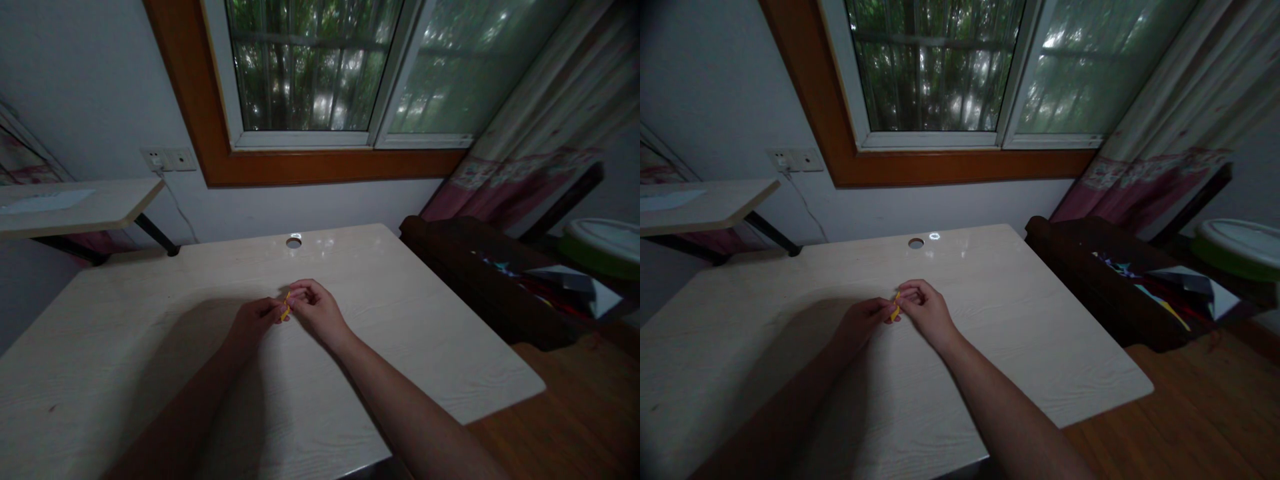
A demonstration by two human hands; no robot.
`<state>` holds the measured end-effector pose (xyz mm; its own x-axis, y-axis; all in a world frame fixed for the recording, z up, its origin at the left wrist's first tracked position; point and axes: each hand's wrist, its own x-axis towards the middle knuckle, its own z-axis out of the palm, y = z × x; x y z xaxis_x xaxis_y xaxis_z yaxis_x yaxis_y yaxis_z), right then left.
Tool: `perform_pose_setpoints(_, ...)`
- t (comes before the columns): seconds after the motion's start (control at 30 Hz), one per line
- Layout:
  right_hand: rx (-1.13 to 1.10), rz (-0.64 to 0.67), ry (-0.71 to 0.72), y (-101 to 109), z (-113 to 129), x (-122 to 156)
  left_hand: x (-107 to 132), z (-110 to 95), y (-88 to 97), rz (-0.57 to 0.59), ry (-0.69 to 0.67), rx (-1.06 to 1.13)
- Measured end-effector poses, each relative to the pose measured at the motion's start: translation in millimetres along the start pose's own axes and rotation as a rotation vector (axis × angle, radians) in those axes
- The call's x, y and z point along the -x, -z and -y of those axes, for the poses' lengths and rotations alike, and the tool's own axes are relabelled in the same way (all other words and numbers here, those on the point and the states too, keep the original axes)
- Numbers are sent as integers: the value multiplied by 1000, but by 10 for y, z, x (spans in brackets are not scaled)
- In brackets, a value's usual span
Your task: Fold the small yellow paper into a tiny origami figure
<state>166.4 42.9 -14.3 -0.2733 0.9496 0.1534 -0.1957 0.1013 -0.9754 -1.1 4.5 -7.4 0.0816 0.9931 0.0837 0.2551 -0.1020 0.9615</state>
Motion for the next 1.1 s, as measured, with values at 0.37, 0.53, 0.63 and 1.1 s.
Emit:
perform_pose_setpoints(0.37, -108, 17, -58, -9, 17, 4, 2, -6, 8, 42, 51, 64)
perform_pose_setpoints(0.53, -136, 0, -74, -19, 26, -6, -9, 21, 10, 59, 32, 105)
perform_pose_setpoints(0.63, -114, 2, -64, -9, 7, -9, -18, -7, 8, 97, 68, 42)
perform_pose_setpoints(1.1, -27, 20, -29, -13, 2, 15, -19, 26, -2, 102, 91, -26)
